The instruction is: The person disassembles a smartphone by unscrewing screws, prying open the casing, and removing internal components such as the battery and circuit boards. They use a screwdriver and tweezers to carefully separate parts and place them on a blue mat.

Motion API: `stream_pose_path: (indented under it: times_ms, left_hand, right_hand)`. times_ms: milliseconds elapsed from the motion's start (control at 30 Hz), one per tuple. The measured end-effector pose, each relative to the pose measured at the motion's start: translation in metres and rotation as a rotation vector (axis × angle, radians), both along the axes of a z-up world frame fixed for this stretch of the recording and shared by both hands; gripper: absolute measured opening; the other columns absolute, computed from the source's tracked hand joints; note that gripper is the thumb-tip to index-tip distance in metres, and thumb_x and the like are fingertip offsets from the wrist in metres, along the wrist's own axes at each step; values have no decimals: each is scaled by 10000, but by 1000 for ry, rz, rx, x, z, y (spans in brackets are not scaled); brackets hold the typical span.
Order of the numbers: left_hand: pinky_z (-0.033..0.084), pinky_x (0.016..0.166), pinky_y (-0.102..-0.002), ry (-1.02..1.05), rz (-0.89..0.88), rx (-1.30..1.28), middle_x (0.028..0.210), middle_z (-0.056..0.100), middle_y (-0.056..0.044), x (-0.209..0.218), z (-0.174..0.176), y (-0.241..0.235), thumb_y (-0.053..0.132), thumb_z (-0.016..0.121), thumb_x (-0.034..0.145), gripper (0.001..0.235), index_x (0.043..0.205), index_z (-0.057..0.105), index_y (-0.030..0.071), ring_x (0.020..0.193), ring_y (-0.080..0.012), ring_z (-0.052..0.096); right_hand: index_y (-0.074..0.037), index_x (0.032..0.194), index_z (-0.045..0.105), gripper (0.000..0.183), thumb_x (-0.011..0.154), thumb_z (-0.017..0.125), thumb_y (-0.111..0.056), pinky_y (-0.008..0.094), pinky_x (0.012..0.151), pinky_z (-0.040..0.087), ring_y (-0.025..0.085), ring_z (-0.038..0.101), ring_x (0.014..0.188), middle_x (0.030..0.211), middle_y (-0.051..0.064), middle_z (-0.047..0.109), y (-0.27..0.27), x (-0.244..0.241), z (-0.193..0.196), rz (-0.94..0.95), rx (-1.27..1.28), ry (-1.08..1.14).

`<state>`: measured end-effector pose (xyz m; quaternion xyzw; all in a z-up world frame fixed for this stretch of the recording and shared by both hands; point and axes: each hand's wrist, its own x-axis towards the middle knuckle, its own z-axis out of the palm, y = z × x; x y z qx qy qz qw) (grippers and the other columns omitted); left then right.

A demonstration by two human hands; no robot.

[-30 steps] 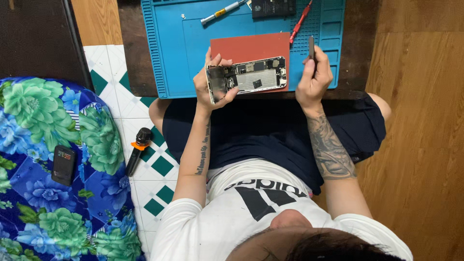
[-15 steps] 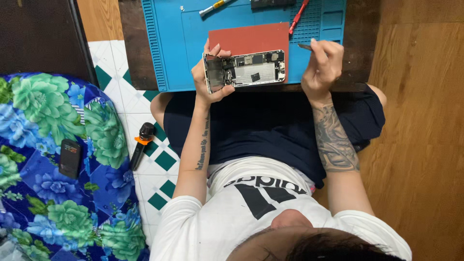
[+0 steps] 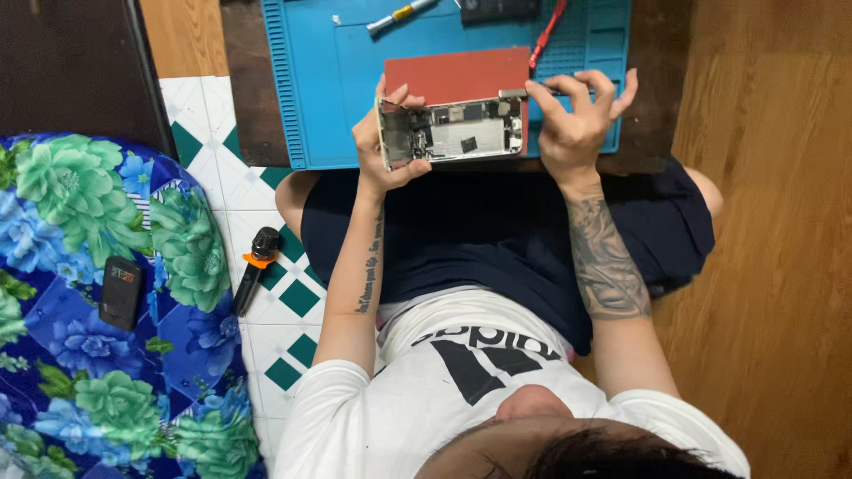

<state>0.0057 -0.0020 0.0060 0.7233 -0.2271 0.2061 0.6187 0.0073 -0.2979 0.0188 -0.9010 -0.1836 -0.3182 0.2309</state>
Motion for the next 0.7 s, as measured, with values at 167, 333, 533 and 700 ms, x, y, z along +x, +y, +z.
stream_pose_path:
  times_ms: [167, 333, 533, 700]
  left_hand:
    - [265, 1278, -686, 16, -5, -12, 1205, 738, -133, -2, -3, 0, 660, 747, 845, 879, 1400, 557, 5, 1105, -307, 766]
    - [265, 1266, -714, 16, 8, 8, 1194, 742, -124, -1, 3, 0, 682, 729, 850, 864, 1408, 562, 43, 1097, -319, 774]
    - [266, 1275, -699, 30, -4, 3, 1204, 741, -133, -3, -1, 2, 678, 736, 846, 870, 1413, 560, 42, 1105, -318, 772]
    - [263, 1263, -737, 22, -15, 6, 1223, 733, -119, -3, 3, 1, 690, 722, 850, 865, 1408, 564, 48, 1110, -319, 768]
  right_hand:
    - [-175, 1219, 861, 445, 933, 607, 53, 800, 1064, 121, 400, 567, 1082, 1110, 78, 750, -2, -5, 1, 32, -8, 32]
    - [-138, 1218, 819, 377, 965, 636, 74, 802, 1078, 103, 387, 598, 1041, 1045, 71, 733, 4, 1, 0, -30, 118, 13]
    - [-141, 1202, 814, 408, 916, 710, 130, 765, 1085, 120, 356, 583, 1055, 1046, 59, 695, -13, -5, -2, -195, 151, 105]
    - [-118, 1147, 840, 317, 985, 655, 82, 827, 1051, 59, 417, 524, 1183, 1156, 95, 675, -39, 5, 3, -149, -17, 242]
